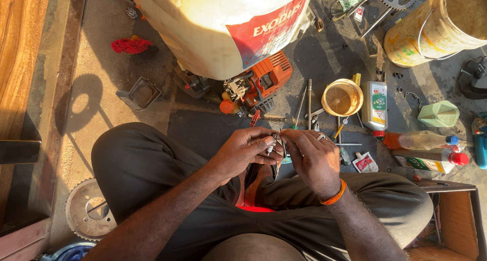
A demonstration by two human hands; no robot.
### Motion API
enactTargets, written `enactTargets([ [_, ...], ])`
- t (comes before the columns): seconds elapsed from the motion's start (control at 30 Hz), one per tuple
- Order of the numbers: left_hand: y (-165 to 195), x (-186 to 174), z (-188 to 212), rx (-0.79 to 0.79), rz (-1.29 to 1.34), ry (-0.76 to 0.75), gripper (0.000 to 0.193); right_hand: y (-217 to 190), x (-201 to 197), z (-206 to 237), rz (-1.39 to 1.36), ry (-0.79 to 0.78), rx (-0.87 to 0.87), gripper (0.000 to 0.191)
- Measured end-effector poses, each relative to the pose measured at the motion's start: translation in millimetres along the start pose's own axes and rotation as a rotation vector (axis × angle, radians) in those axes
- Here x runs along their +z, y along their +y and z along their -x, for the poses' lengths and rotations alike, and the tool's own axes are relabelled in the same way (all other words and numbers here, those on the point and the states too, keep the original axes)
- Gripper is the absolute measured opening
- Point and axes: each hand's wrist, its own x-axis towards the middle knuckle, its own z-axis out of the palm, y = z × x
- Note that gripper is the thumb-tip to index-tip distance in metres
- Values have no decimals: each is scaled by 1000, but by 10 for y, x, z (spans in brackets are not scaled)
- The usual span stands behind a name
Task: The person sits on the ground next to a brush cutter engine and works on a small metal component, fitting and turning parts together by hand. They briefly reach into an open toolbox to pick items and continue assembling the component over their lap.
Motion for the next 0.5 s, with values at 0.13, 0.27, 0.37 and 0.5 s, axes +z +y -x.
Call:
enactTargets([
  [0.13,13,-2,0,1,10,-3,36,-11,4,4,71,10,-34,18],
  [0.27,16,-5,-1,55,-3,-3,36,-7,20,3,137,12,-73,23],
  [0.37,14,-10,11,25,-28,32,36,-6,40,-4,166,-10,-91,25],
  [0.5,25,-14,25,38,-64,58,37,-31,69,-22,219,-82,-70,21],
])
